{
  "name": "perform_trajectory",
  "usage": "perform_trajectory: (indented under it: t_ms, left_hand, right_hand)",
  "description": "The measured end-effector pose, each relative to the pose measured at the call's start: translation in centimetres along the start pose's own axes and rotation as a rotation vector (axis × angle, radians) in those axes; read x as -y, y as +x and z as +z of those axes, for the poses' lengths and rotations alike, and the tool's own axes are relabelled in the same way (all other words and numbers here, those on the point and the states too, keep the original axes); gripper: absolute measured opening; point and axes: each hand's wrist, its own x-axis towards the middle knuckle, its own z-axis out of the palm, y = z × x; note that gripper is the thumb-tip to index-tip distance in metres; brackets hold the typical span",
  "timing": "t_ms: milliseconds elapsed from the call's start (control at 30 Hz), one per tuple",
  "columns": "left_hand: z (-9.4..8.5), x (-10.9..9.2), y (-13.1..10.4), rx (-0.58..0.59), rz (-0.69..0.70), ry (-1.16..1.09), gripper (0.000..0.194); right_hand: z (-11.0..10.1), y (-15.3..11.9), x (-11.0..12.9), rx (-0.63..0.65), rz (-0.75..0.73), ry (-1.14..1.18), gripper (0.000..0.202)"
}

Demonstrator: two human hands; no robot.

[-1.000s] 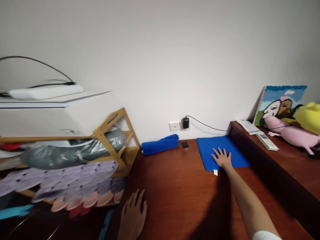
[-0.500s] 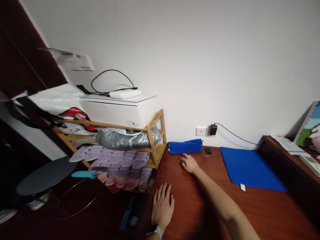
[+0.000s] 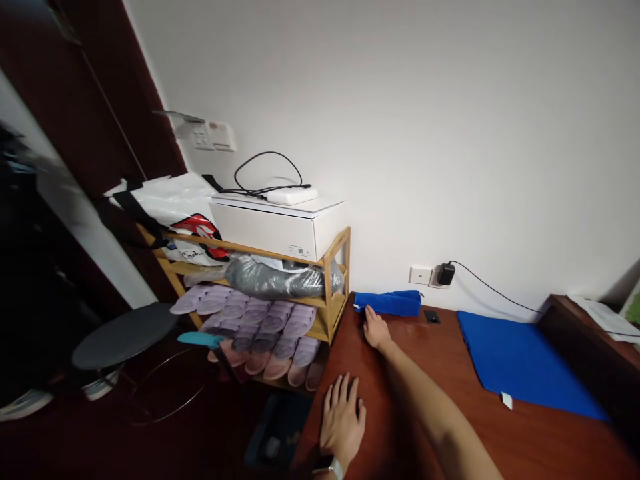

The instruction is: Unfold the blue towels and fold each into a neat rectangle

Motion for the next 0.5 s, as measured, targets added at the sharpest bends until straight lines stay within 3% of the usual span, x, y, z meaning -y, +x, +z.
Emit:
perform_trajectory:
  t_ms: [100,233,300,367,433,500]
  left_hand:
    - [-0.5,-0.3,0.1,-0.008,-0.008,-0.013,0.055]
    - [-1.0,-0.5,0.4,-0.023,0.017,0.009,0.056]
    - [-1.1,-0.5,0.5,-0.031,0.026,0.019,0.056]
    - [-1.4,-0.5,0.7,-0.022,0.022,0.022,0.056]
    - [-1.8,-0.7,0.9,0.006,0.012,0.022,0.056]
    - [-2.7,-0.9,1.1,0.036,0.009,0.018,0.055]
  right_hand:
    - [-5.4,-0.4,-0.2,-0.120,-0.030,0.053,0.070]
    - [-17.8,-3.2,1.4,-0.485,-0.319,0.207,0.066]
    - [-24.8,-6.6,3.1,-0.713,-0.476,0.193,0.063]
    - [-31.0,-10.9,5.0,-0.921,-0.543,0.130,0.060]
    - [-35.8,-15.5,6.8,-1.079,-0.533,0.059,0.058]
    - [-39.0,-19.7,8.2,-1.168,-0.503,-0.010,0.058]
